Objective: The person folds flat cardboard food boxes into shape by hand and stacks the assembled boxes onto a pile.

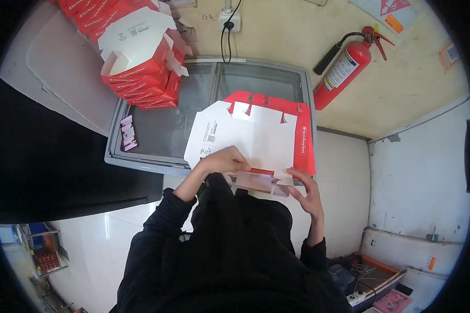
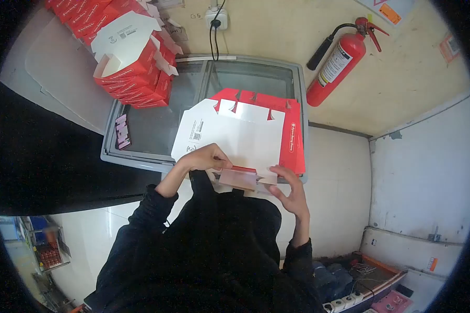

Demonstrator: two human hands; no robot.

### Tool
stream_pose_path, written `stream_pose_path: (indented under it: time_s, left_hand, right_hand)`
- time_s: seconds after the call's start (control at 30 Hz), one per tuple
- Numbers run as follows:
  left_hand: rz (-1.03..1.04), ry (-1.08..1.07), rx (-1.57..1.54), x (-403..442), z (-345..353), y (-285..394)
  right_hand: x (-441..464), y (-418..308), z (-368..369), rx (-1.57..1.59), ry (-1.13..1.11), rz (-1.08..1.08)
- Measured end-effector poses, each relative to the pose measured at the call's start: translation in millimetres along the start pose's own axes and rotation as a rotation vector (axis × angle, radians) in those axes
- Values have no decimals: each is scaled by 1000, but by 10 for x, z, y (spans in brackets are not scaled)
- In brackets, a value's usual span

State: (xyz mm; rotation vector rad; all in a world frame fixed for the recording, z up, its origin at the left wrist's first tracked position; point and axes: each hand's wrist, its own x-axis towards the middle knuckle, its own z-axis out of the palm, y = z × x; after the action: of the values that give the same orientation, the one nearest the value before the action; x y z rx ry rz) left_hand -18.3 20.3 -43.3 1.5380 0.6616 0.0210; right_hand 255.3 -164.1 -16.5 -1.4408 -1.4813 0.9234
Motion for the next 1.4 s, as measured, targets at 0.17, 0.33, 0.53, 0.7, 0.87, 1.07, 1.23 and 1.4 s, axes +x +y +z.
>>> stream_pose_path:
  time_s: [0.17,0.33,0.53,0.7,0.87,1.07,1.23,1.4]
  left_hand:
    - [-103,-73,-156,39,-82,-84]
    - [289,177,569,-56,376,27]
    - [166,84,493,68,242,-97]
    - [75,278,573,22,196,173]
    - [331,512,76,79,348,162]
    - [328,532,169,18,341,392]
    - [303,532,244,-69,280,485]
    - [422,708,503,-350,363,571]
  right_hand:
    - [30,10,-46,162,-114,17]
    - [7,143,-83,229,-127,32]
    - [-4,196,-99,182,-146,39]
    - [4,274,-132,81,-79,-34]
    - [241,135,88,-25,354,-54]
    - [677,-411,464,-402,430,-281]
    - [827,-479,371,-517,248,-446]
    - [1051,-413,246,-543,15,-268]
